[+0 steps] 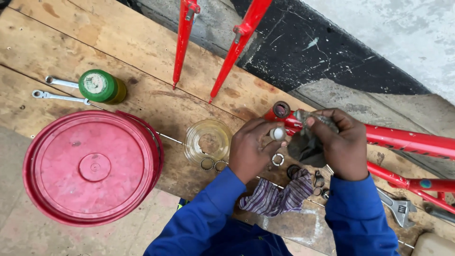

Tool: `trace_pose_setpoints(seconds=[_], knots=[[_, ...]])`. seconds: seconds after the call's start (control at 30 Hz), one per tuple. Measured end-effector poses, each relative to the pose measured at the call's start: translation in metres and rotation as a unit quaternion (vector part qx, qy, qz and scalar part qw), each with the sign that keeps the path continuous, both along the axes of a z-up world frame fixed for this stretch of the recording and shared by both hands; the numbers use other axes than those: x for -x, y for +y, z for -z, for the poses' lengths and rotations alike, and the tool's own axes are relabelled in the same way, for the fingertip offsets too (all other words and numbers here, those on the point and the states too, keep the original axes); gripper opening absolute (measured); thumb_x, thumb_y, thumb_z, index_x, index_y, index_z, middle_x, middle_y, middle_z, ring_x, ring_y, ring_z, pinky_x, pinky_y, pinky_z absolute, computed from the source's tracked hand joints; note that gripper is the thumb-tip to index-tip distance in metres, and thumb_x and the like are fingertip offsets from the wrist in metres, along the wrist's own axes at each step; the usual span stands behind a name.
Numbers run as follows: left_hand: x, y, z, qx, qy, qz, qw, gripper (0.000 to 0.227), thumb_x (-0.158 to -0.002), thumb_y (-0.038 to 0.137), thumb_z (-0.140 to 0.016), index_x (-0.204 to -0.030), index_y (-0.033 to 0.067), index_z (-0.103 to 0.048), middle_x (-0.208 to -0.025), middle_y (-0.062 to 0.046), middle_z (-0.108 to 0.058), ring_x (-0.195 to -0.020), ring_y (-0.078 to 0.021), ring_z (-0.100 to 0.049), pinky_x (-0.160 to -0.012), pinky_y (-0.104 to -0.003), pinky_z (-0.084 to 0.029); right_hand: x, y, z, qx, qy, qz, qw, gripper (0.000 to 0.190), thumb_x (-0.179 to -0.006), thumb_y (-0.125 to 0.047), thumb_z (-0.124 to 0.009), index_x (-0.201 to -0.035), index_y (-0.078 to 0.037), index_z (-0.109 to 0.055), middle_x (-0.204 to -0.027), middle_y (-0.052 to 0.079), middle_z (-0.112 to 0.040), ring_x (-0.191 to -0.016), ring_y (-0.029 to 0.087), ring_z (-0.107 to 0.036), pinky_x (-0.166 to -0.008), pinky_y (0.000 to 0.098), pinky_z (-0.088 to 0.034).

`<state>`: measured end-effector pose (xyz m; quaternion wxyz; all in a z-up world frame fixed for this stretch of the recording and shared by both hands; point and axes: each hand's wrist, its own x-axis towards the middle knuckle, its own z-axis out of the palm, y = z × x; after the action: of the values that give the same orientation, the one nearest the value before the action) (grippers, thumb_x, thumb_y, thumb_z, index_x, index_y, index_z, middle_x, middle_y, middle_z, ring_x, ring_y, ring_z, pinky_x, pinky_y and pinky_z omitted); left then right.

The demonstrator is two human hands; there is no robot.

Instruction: The person pours liquid from a white plastic container into a small cap and then uses a dark cloth to wipe the inside of the red bicycle frame's head tube. The person repeatedly wipes the interior surface of the tube with the cloth.

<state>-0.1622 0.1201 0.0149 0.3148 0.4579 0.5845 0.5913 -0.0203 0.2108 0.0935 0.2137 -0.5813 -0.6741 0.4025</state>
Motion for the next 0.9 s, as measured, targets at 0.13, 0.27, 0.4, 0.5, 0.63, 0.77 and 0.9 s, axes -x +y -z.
trace_pose_setpoints(seconds=[0.13, 0.27, 0.4, 0.5, 0.63, 0.77, 0.9], knots=[[0.002, 0.009, 0.018, 0.003, 0.005, -0.019, 1.0, 0.036, -0.074, 0.015, -0.081, -0.109, 0.0108, -0.072, -0.093, -0.012, -0.07, -0.094, -0.0339, -0.068, -0.085, -0.042, -0.056, 0.023, 0.018, 0.022, 0.002, -0.141, 0.01, 0.99, 0.016, -0.081, -0.029, -0.078, -0.095, -0.023, -0.078, -0.068, 0.005, -0.066, -0.066, 0.019, -0.064, -0.063, 0.0319, -0.048], [0.01, 0.013, 0.03, -0.003, -0.005, -0.046, 0.999, 0.038, -0.072, 0.016, -0.084, -0.108, 0.0093, -0.073, -0.095, -0.013, -0.069, -0.096, -0.0352, -0.066, -0.089, -0.044, -0.054, 0.017, 0.041, 0.054, -0.006, -0.215, -0.002, 0.977, 0.013, -0.079, -0.028, -0.074, -0.091, -0.023, -0.077, -0.063, 0.007, -0.066, -0.067, 0.026, -0.068, -0.061, 0.0362, -0.05], [0.022, 0.021, 0.048, 0.027, 0.004, -0.086, 0.996, 0.033, -0.076, 0.018, -0.084, -0.106, 0.0112, -0.073, -0.089, -0.007, -0.059, -0.088, -0.028, -0.058, -0.09, -0.039, -0.049, 0.039, 0.03, 0.04, -0.007, -0.174, -0.009, 0.985, 0.015, -0.081, -0.024, -0.07, -0.094, -0.02, -0.077, -0.067, 0.012, -0.067, -0.071, 0.026, -0.067, -0.064, 0.0369, -0.05], [0.034, 0.027, 0.063, 0.056, 0.006, -0.089, 0.994, 0.034, -0.077, 0.015, -0.082, -0.109, 0.008, -0.072, -0.086, -0.006, -0.053, -0.088, -0.0278, -0.056, -0.084, -0.037, -0.05, 0.05, 0.028, 0.032, 0.002, -0.171, -0.055, 0.984, 0.019, -0.079, -0.017, -0.065, -0.094, -0.016, -0.077, -0.067, 0.015, -0.068, -0.07, 0.03, -0.069, -0.065, 0.0393, -0.051], [0.037, 0.037, 0.082, 0.114, 0.129, -0.097, 0.98, 0.036, -0.075, 0.014, -0.081, -0.107, 0.0057, -0.07, -0.09, -0.009, -0.053, -0.09, -0.0294, -0.056, -0.082, -0.041, -0.051, 0.048, 0.03, 0.024, -0.022, -0.157, -0.077, 0.984, 0.021, -0.083, -0.013, -0.063, -0.097, -0.014, -0.078, -0.069, 0.02, -0.068, -0.068, 0.034, -0.067, -0.061, 0.0413, -0.052], [0.041, 0.035, 0.088, 0.198, 0.281, -0.1, 0.934, 0.038, -0.07, 0.021, -0.077, -0.106, 0.0095, -0.07, -0.098, -0.009, -0.057, -0.102, -0.0293, -0.054, -0.084, -0.041, -0.049, 0.035, 0.042, 0.032, -0.012, -0.15, -0.076, 0.986, 0.024, -0.087, -0.01, -0.059, -0.104, -0.011, -0.077, -0.072, 0.023, -0.068, -0.069, 0.031, -0.065, -0.063, 0.0416, -0.052], [0.037, 0.036, 0.095, 0.222, 0.326, -0.106, 0.913, 0.038, -0.07, 0.022, -0.076, -0.106, 0.0109, -0.07, -0.1, -0.008, -0.059, -0.105, -0.0288, -0.053, -0.086, -0.04, -0.047, 0.045, 0.037, 0.032, 0.002, -0.149, -0.097, 0.984, 0.025, -0.087, -0.009, -0.059, -0.105, -0.011, -0.077, -0.072, 0.026, -0.068, -0.069, 0.039, -0.066, -0.062, 0.0461, -0.052]])
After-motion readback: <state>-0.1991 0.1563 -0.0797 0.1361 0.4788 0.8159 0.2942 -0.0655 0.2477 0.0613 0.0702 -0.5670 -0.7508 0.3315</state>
